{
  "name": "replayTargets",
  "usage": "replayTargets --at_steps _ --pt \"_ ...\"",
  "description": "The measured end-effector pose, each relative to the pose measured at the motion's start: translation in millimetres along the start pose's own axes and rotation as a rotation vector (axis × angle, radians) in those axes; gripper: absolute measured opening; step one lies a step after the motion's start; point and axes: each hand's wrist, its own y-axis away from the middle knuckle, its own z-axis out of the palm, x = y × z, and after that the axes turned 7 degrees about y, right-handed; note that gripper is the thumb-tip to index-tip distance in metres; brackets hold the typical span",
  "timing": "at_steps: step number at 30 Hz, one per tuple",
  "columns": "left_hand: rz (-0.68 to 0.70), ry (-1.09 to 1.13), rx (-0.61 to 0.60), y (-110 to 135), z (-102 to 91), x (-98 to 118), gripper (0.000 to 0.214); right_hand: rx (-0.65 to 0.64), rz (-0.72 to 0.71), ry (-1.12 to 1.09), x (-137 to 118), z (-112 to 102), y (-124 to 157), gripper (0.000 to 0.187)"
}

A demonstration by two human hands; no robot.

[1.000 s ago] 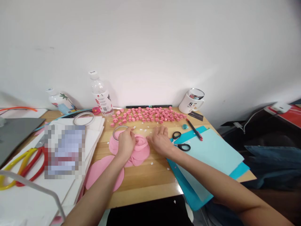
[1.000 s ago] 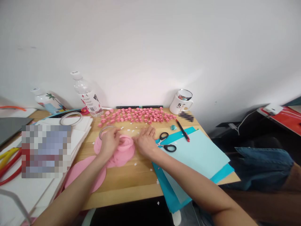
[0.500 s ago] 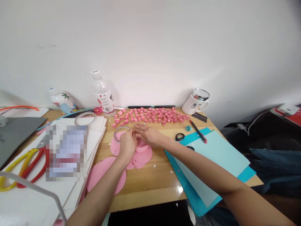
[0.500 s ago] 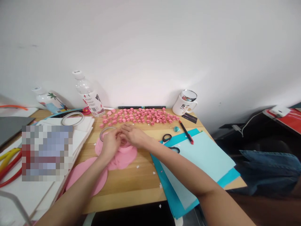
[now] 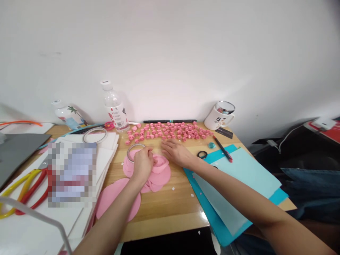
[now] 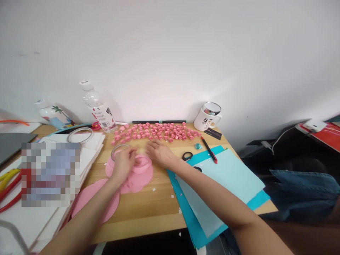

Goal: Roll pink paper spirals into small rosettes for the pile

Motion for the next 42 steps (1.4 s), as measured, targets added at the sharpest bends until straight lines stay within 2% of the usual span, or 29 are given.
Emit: replayTargets --at_steps 7,14,16,18,20,22,26,31,38,42 --pt "0.023 -0.019 -0.005 1 -0.2 -1 0.028 -0.051 0.014 0.155 -7 0 -12 0.030" --pt "0.039 -0.055 0.009 1 0.2 -1 0.029 -0.034 0.045 0.060 -16 -7 13 0.030" --pt "0.035 -0.053 0.010 1 0.5 -1 0.028 0.002 0.091 0.000 -15 -9 23 0.030" --pt "0.024 -0.043 0.005 1 0.6 -1 0.028 0.054 0.196 -0.017 -11 -9 31 0.031" --pt "0.013 -0.034 0.001 0 0.5 0 0.028 0.072 0.293 0.029 -4 -7 36 0.032" --pt "0.006 -0.030 0.004 0 0.4 0 0.028 0.045 0.330 0.094 1 -1 37 0.035" --pt "-0.005 -0.030 0.010 0 -0.2 1 0.029 0.010 0.329 0.209 2 10 34 0.046" --pt "-0.017 -0.018 0.002 1 -0.9 3 0.030 -0.005 0.308 0.323 -3 8 28 0.041" --pt "-0.013 -0.012 -0.005 1 0.2 1 0.030 0.037 0.159 0.147 -14 -4 37 0.023" --pt "-0.011 0.005 -0.014 1 1.0 0 0.030 0.062 0.258 0.157 -6 -3 40 0.028"
